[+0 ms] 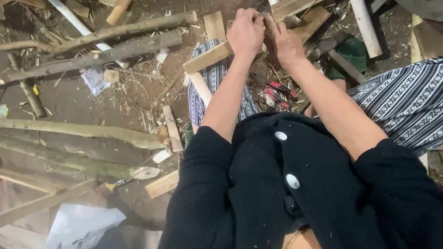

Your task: The person sits on the ground in a woodworking area and fits small wooden dowels into holes in wooden stick pieces, pressing them by hand and using pliers to grip and adjust the parts. They pick up sticks one at a time, fit the dowels, and set finished pieces aside among the scrap wood.

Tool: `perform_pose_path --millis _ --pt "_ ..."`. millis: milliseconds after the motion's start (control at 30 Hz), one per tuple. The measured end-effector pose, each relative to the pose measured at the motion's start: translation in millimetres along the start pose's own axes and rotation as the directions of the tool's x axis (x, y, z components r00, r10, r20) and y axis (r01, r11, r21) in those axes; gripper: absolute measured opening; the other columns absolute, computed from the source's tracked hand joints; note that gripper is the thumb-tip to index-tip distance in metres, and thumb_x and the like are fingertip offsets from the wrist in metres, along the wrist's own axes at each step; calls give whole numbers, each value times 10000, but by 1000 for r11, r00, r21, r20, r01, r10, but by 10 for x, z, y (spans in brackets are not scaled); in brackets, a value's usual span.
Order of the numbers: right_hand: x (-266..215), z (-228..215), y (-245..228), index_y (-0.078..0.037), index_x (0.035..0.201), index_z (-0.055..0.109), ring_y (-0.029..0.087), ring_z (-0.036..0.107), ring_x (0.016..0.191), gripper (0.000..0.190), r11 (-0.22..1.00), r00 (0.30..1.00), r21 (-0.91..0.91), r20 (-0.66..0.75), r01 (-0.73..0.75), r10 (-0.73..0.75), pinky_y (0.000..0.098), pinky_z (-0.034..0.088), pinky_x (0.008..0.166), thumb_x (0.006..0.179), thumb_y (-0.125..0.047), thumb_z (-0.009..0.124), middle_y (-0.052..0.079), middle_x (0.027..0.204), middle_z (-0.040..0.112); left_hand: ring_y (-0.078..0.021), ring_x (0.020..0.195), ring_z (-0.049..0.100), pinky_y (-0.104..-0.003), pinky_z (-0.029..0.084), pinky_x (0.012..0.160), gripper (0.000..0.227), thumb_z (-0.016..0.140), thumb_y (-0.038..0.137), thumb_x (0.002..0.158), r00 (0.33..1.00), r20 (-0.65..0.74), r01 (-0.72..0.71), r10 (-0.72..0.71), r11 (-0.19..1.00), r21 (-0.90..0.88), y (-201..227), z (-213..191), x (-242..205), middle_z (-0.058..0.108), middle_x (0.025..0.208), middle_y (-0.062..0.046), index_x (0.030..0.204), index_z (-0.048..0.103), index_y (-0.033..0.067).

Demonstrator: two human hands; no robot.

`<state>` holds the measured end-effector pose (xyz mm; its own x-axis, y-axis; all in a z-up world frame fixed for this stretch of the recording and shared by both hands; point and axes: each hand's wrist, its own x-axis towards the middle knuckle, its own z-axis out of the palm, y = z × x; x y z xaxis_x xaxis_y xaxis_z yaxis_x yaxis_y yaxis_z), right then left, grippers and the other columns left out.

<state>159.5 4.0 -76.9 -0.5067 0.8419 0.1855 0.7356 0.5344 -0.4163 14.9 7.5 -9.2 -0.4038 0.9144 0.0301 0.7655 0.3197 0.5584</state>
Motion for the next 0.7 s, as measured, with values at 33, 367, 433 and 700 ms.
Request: perform_pose_path --millis 33,367,433,700 --pt "19 26 12 -132 1632 300 313 619 692 682 999 1000 -42 -16 19 -20 465 545 616 999 -60 541 155 1103 571 -271 834 695 -409 549 788 165 607 282 867 1000 -12 27 -28 998 -64 -30 3 35 688 972 -47 908 712 161" --pt "121 -310 -227 -146 1575 388 223 619 633 625 998 997 51 66 -44 41 329 546 543 982 -82 575 189 1423 613 -164 1029 662 -355 568 948 97 680 144 879 922 -63 361 -381 909 -210 -697 -1803 -324 707 1110 -38 951 743 132" --pt "112 -345 -242 -121 1526 440 242 638 654 606 997 1000 72 4 -6 5 341 542 551 948 -54 610 166 1286 655 -180 1023 664 -360 544 972 143 684 106 878 912 -14 364 -410 823 -436 -1151 -1622 -611 724 1074 -46 1005 750 107" --pt "127 -402 -311 -89 1481 524 267 691 737 636 993 994 109 -108 44 -32 351 574 633 871 -16 689 157 1235 716 -171 913 647 -291 528 877 168 696 72 888 922 -8 255 -388 622 -740 -1181 -1297 -1009 719 974 -79 1036 744 6"
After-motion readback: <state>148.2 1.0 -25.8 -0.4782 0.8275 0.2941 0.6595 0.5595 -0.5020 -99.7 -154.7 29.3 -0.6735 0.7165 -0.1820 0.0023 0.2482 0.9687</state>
